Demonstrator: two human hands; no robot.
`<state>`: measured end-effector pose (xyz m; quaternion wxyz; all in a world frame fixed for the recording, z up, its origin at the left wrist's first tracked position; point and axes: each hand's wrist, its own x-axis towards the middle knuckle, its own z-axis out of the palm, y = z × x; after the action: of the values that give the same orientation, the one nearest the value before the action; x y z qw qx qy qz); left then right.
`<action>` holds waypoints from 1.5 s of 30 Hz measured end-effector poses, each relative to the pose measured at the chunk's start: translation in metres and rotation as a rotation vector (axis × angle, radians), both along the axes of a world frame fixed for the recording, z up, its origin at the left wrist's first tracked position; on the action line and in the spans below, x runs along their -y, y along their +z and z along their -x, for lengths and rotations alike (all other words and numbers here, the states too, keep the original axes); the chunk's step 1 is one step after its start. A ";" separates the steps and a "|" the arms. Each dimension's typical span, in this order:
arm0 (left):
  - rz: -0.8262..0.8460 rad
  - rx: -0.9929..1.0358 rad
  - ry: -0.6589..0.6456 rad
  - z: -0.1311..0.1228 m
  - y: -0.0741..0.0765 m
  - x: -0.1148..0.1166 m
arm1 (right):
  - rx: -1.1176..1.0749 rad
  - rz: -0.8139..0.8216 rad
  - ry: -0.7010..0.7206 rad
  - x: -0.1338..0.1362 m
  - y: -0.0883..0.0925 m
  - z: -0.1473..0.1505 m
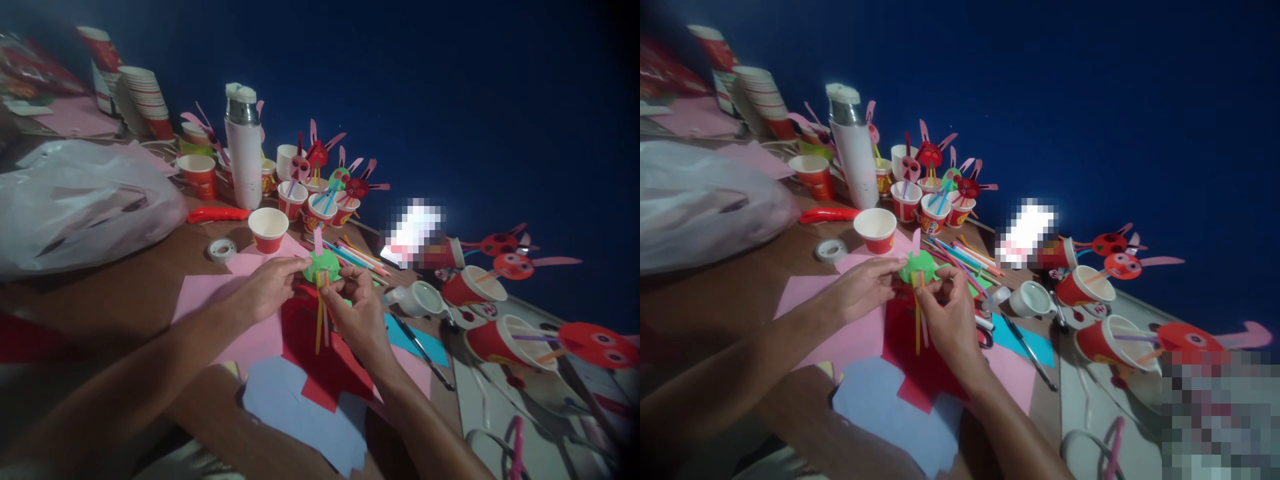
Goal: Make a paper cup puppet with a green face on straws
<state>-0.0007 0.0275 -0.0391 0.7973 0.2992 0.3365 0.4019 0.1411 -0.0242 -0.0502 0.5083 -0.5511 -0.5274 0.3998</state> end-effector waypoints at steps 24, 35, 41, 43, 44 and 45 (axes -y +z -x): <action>-0.215 -0.206 -0.067 0.002 -0.003 0.002 | -0.050 0.047 0.040 -0.001 -0.005 0.001; -0.263 -0.229 -0.078 0.002 -0.005 0.001 | -0.062 0.056 0.069 0.000 0.000 0.003; -0.347 -0.378 -0.016 0.003 -0.003 0.002 | -0.021 -0.015 0.043 -0.002 0.002 -0.001; -0.373 -0.401 -0.018 0.002 -0.003 0.003 | -0.018 0.008 0.028 -0.003 0.002 -0.002; -0.381 -0.407 -0.018 0.002 -0.002 0.004 | -0.021 0.017 0.023 -0.003 0.001 -0.003; -0.387 -0.413 -0.017 0.002 -0.002 0.004 | -0.028 0.022 0.021 -0.004 0.001 -0.004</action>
<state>-0.0026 0.0231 -0.0412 0.6433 0.5243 0.4064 0.3823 0.1448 -0.0205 -0.0493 0.5053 -0.5456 -0.5215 0.4183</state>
